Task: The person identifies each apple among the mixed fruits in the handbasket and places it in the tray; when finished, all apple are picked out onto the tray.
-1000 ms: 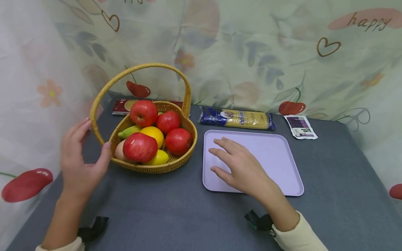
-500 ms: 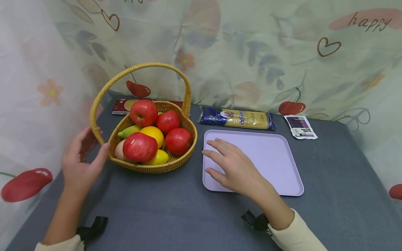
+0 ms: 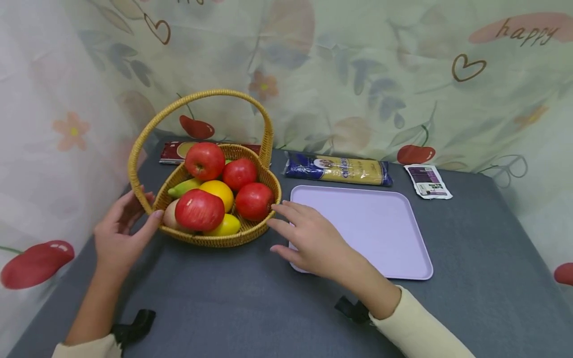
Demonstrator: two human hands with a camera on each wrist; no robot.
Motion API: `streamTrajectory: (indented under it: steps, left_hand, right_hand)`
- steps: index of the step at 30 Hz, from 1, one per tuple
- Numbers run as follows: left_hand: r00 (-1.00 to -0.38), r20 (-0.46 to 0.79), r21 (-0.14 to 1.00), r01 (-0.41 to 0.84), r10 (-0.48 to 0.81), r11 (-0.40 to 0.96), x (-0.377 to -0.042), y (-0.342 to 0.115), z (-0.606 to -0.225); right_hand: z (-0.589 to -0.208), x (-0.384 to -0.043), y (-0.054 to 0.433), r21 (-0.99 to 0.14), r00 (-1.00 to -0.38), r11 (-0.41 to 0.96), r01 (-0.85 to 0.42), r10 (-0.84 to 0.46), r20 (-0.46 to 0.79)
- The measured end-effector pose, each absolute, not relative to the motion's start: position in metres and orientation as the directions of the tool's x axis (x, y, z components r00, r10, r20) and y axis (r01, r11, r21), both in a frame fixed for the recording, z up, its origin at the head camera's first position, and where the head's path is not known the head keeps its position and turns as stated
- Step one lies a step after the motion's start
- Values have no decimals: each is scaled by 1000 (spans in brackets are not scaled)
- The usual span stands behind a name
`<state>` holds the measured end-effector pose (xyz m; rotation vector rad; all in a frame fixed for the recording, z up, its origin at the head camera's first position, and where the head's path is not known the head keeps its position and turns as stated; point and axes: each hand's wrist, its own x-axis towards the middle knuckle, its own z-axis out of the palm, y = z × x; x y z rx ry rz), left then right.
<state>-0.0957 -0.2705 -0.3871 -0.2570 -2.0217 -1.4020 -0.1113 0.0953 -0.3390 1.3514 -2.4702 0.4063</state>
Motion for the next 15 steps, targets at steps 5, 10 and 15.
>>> streamTrajectory:
  steps: [5, 10, 15]
  left_hand:
    - [-775, 594, 775, 479, -215, 413, -99, -273, -394]
    - [-788, 573, 790, 458, -224, 408, -99, -275, -396]
    - [-808, 541, 804, 417, -233, 423, -97, -275, -397]
  right_hand:
    - [-344, -112, 81, -54, -444, 463, -885, -801, 402]
    - [-341, -118, 64, 27, -373, 418, -908, -838, 398]
    - [-338, -126, 48, 89, -293, 356, -930, -867, 404]
